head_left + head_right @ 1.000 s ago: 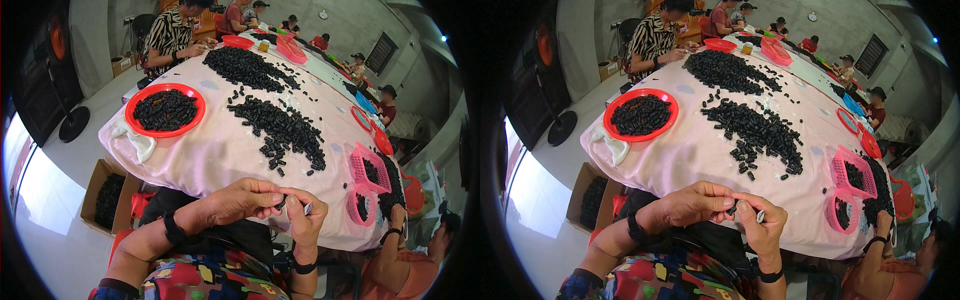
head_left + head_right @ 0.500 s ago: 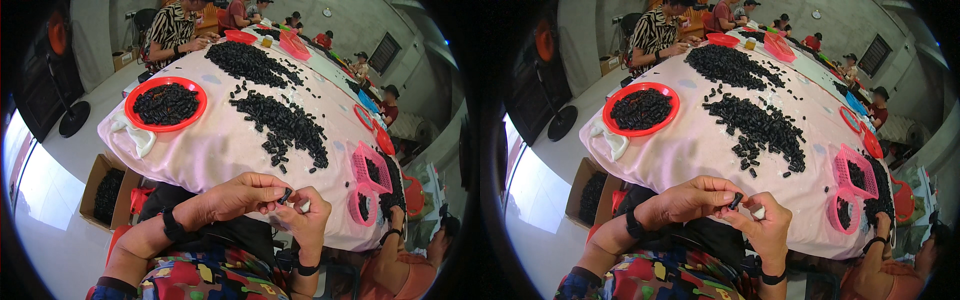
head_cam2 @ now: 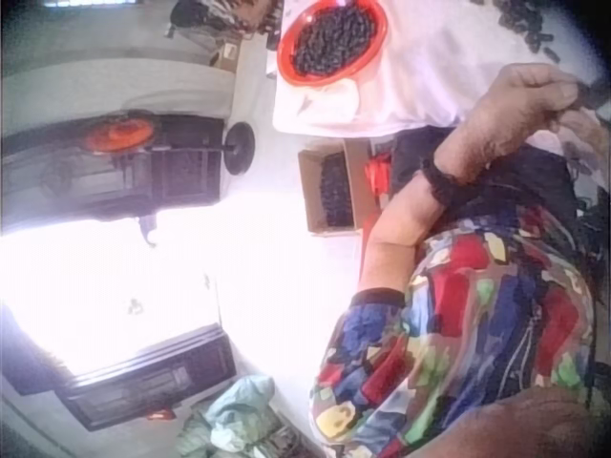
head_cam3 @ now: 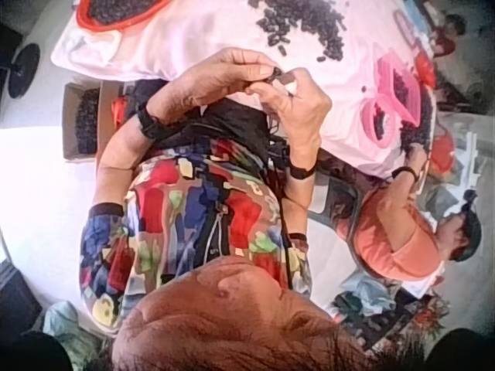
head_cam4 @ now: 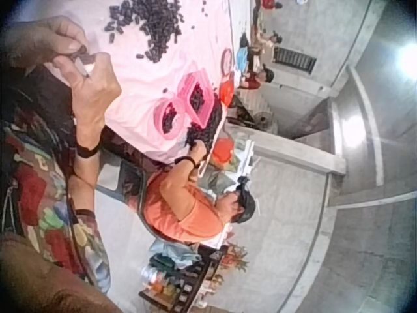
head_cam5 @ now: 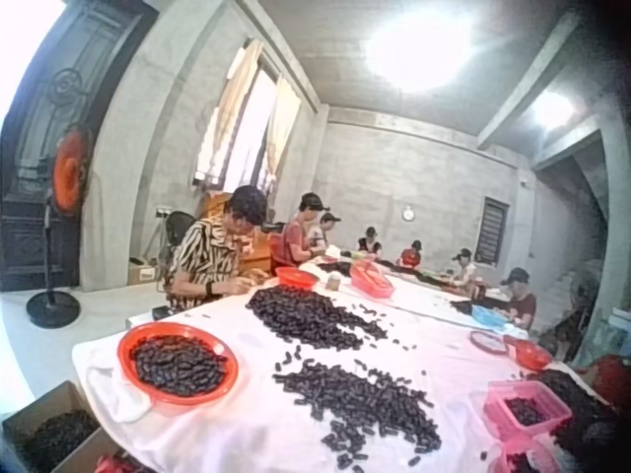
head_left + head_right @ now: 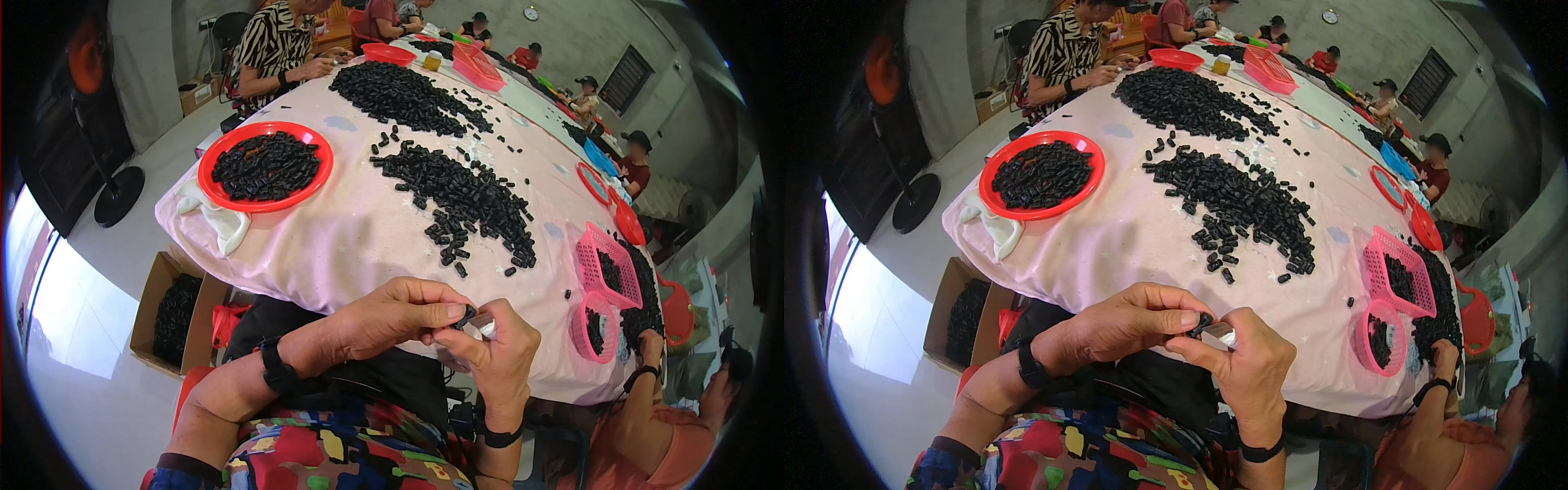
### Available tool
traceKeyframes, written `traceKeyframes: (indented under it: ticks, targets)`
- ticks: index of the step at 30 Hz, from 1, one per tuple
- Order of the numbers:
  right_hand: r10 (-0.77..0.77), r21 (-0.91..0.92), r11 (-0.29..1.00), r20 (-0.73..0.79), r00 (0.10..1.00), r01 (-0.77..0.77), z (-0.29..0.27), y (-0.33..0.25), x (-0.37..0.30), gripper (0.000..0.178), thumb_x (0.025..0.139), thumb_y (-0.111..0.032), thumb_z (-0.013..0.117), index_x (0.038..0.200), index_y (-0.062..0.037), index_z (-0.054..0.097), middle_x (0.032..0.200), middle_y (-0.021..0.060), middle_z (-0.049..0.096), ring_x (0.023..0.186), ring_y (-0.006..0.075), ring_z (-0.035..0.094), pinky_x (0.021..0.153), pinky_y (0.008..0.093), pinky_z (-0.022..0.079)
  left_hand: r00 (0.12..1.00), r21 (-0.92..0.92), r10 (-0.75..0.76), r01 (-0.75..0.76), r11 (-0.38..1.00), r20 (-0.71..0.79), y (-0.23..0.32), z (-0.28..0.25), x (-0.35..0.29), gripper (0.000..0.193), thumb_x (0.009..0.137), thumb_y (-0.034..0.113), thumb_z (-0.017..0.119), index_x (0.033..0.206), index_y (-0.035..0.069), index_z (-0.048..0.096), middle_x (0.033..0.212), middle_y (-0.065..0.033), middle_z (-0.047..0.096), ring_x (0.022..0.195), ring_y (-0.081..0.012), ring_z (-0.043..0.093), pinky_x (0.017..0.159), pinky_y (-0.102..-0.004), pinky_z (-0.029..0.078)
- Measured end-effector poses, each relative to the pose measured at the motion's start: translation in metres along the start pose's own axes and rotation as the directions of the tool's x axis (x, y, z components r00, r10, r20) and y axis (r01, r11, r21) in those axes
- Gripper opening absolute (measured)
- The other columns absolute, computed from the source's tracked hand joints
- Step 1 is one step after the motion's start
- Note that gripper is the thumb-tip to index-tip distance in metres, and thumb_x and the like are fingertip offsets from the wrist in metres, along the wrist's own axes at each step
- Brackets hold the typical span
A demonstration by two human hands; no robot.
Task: Assembling small black plastic shoe components at a production table.
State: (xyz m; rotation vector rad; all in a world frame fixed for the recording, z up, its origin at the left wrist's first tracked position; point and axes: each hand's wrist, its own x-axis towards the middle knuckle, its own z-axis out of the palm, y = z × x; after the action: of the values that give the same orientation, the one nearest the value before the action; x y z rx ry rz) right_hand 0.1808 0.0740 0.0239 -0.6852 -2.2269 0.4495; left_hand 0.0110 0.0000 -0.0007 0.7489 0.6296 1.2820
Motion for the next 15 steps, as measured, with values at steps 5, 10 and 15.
traceKeyframes:
  ticks: [5, 10, 15]
  targets:
    - [-0.077, -0.105, 0.992, -0.038, 0.996, 0.072, 0.0008, -0.0002, 0.0012, 0.056, 0.060, -0.054, 0.079, 0.068, -0.0043, 0.055, 0.058, 0.0080, 0.056, 0.049, 0.0251, 0.056, 0.045, 0.0317, 0.043, 1.000, 0.031, 0.005, -0.004, 0.999, -0.024, -0.0009, -0.0008, 0.0011, 0.024, 0.093, 0.017, 0.060, 0.110, 0.001, 0.063, 0.096, -0.0010, 0.064, 0.080, -0.0049, 0.056, 0.070, -0.0193, 0.045]
    - [-0.121, -0.188, 0.975, -0.025, 0.992, 0.115, 0.0019, 0.0027, 0.0005, 0.058, 0.060, -0.057, 0.078, 0.068, -0.0049, 0.054, 0.058, 0.0080, 0.055, 0.049, 0.0258, 0.056, 0.045, 0.0327, 0.043, 0.999, 0.074, 0.004, -0.001, 0.997, -0.042, -0.0008, -0.0007, 0.0009, 0.023, 0.093, 0.018, 0.060, 0.109, 0.002, 0.063, 0.096, -0.0002, 0.064, 0.081, -0.0045, 0.055, 0.071, -0.0190, 0.044]
    - [-0.126, -0.185, 0.976, -0.041, 0.991, 0.116, 0.0027, 0.0026, 0.0004, 0.058, 0.061, -0.058, 0.076, 0.067, -0.0054, 0.052, 0.058, 0.0078, 0.054, 0.049, 0.0259, 0.055, 0.045, 0.0328, 0.042, 0.999, 0.064, 0.006, -0.003, 0.998, -0.047, -0.0009, 0.0000, 0.0004, 0.023, 0.092, 0.019, 0.061, 0.108, 0.002, 0.064, 0.095, 0.0004, 0.064, 0.080, -0.0039, 0.054, 0.070, -0.0183, 0.043]
